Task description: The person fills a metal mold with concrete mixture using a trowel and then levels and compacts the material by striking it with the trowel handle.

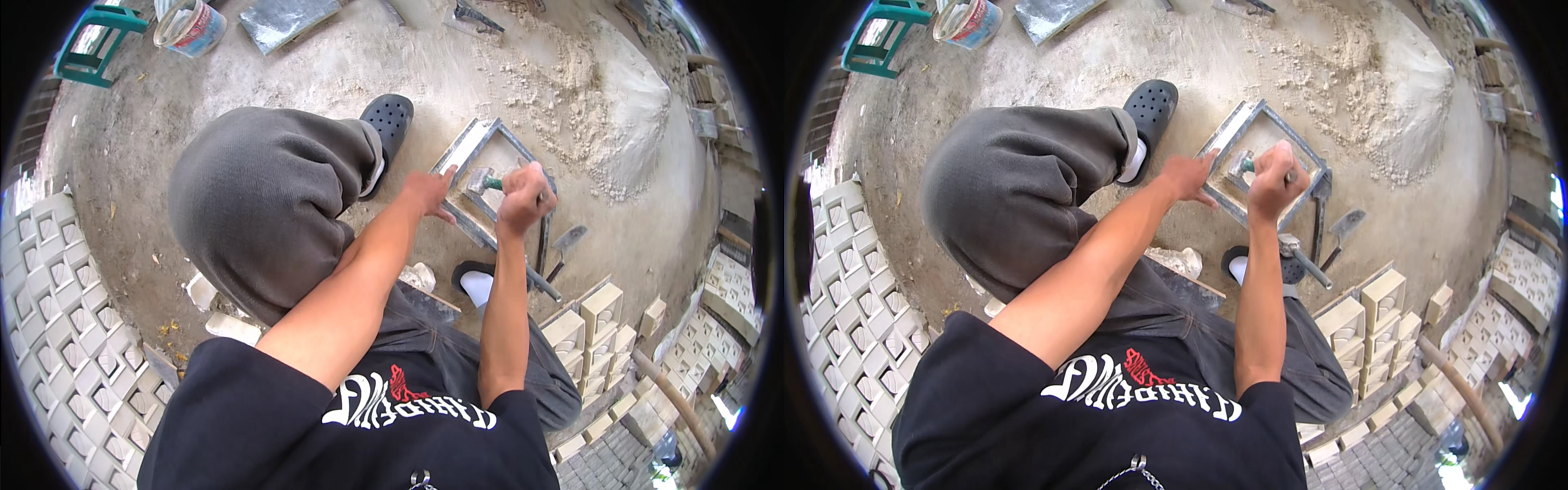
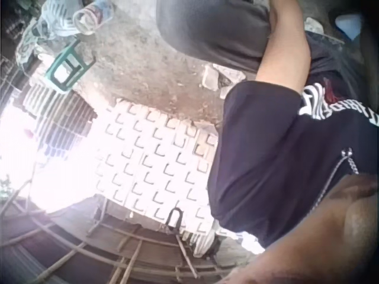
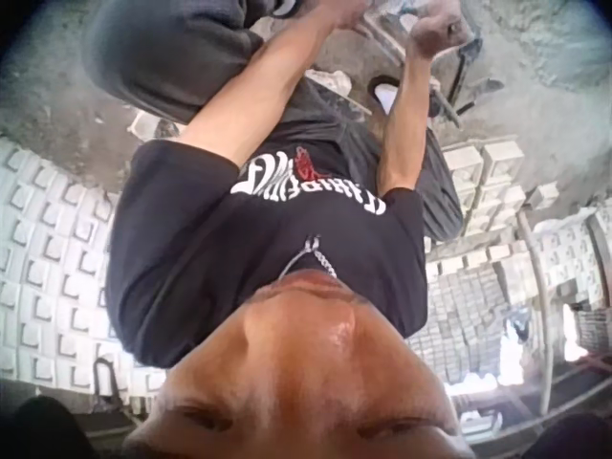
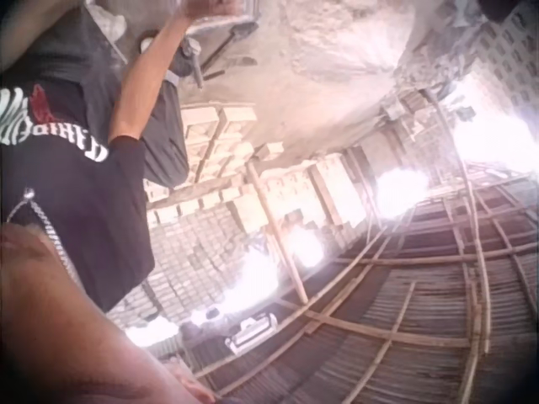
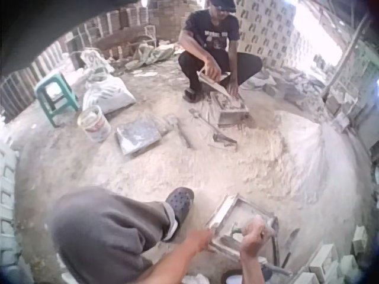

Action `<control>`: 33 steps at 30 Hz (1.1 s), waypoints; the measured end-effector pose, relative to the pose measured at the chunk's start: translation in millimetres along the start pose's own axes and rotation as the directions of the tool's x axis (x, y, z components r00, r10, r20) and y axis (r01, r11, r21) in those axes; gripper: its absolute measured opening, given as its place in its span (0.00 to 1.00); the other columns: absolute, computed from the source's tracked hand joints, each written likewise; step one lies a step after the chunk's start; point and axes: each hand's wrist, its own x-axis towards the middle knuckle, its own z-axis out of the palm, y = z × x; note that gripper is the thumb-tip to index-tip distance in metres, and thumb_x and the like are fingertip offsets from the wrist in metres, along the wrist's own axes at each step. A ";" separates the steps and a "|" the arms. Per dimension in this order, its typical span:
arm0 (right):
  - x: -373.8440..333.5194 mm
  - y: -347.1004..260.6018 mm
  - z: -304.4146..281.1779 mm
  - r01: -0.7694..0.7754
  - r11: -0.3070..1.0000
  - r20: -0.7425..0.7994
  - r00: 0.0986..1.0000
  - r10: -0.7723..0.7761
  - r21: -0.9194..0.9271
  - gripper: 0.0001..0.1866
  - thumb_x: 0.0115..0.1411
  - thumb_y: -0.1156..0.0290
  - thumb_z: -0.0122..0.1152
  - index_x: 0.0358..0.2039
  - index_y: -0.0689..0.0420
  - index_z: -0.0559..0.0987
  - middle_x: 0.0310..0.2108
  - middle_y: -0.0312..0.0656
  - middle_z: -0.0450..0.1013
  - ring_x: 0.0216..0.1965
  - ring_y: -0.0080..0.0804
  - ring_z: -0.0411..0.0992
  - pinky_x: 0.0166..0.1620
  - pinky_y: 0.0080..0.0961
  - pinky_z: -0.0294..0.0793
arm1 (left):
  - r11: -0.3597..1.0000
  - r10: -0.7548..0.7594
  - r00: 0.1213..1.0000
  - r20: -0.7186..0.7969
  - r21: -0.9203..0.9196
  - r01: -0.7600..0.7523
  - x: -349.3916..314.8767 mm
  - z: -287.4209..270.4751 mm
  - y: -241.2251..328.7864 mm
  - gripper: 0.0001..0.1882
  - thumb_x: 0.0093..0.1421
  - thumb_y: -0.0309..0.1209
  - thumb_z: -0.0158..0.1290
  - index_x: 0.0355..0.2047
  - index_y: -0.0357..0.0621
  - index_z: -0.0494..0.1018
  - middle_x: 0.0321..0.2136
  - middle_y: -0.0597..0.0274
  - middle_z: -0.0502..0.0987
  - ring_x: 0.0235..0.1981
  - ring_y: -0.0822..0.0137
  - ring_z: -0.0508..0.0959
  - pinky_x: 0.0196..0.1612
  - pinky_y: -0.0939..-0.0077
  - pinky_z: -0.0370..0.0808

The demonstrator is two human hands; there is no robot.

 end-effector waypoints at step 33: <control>-52.5 9.2 -20.9 0.064 0.990 0.164 0.986 -0.043 -0.129 0.22 0.65 0.75 0.41 0.12 0.57 0.56 0.11 0.34 0.53 0.14 0.21 0.49 0.19 0.23 0.50 | 1.000 0.025 0.999 0.027 0.008 -0.025 -2.2 1.8 -0.2 0.61 0.44 0.56 0.68 0.67 0.40 0.47 0.40 0.49 0.80 0.40 0.48 0.81 0.40 0.57 0.77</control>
